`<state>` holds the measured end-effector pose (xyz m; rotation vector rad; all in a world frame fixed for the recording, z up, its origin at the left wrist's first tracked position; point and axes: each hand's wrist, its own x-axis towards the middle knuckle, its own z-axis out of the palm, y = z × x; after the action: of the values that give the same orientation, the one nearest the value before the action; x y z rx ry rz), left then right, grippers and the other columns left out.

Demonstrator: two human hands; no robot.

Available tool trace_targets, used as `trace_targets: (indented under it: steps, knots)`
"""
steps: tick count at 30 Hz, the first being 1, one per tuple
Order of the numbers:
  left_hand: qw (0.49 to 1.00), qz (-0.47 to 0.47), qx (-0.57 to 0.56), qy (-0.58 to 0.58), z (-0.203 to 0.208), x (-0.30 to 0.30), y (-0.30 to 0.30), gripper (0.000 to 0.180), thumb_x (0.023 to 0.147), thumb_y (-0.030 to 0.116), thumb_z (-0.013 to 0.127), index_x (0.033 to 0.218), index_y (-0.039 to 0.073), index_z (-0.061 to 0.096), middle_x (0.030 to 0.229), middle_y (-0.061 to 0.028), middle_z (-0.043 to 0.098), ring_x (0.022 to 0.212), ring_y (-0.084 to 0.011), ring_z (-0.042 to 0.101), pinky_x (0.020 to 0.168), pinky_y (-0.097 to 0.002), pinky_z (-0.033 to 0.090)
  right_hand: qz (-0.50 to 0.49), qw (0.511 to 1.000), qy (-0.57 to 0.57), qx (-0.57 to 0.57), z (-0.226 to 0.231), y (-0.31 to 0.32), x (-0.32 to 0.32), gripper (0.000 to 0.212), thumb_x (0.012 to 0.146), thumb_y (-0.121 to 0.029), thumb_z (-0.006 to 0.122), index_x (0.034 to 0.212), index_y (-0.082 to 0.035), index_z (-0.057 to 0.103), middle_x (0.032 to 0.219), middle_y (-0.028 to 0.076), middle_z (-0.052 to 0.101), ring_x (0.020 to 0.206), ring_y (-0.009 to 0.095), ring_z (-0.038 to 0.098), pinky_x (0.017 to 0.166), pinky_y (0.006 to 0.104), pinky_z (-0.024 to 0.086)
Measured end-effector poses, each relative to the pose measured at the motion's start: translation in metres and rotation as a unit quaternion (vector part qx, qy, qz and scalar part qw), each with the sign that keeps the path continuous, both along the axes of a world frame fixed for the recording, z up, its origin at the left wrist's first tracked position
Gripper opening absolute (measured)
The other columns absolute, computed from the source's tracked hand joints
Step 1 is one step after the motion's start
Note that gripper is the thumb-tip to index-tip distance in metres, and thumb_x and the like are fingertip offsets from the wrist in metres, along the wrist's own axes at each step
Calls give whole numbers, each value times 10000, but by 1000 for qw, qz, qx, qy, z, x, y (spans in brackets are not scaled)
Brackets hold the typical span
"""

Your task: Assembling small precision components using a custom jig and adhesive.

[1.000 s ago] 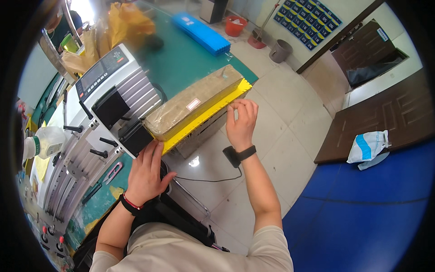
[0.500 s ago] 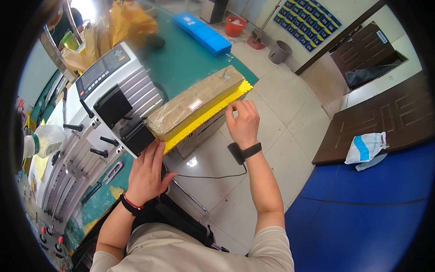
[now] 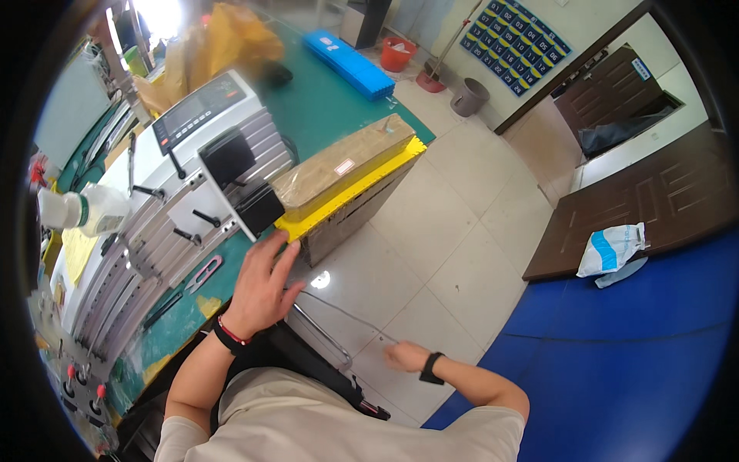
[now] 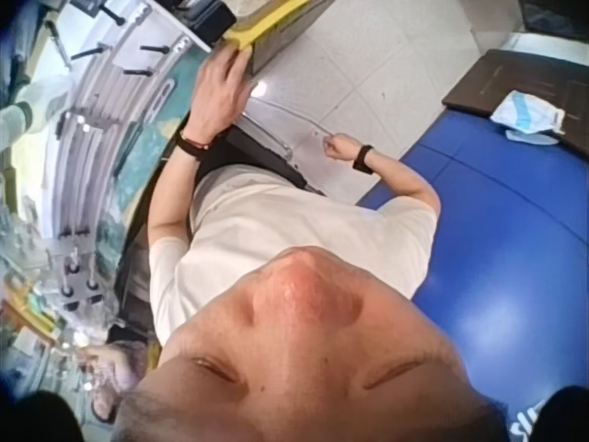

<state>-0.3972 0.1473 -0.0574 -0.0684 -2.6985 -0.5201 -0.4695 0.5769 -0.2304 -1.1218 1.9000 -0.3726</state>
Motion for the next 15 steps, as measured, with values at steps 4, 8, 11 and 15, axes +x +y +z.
trace_targets:
  steps: [4,8,11,15]
  knots:
    - [984,-148,99,26,-1,38,19,605,829,134,876,1385,50,652,1405,-180,646,1253,-397,648,1046,-489,541,-94,943,-224,228,-15,80,35,255,909,-248,688,856,-4,739,774,92,788,668,242,755,648,427,589]
    - [958,-243,124,-92,-18,80,31,334,875,163,851,1185,84,755,1144,-79,757,1101,-303,715,957,-431,563,85,968,-15,237,-29,100,47,260,889,-283,708,865,-36,786,807,150,788,713,359,747,724,485,598]
    - [969,-192,136,-70,3,95,33,248,862,153,854,1085,75,781,1041,-88,771,1021,-306,731,909,-419,564,-43,991,122,32,44,-10,13,247,947,-291,678,911,-51,724,780,186,741,725,408,718,697,500,579]
    - [963,-65,256,47,52,113,15,166,910,126,822,1027,39,743,956,-138,739,876,-367,702,771,-444,552,-126,942,57,-305,219,-196,34,109,967,-144,717,948,-37,703,702,108,672,642,214,709,603,371,537]
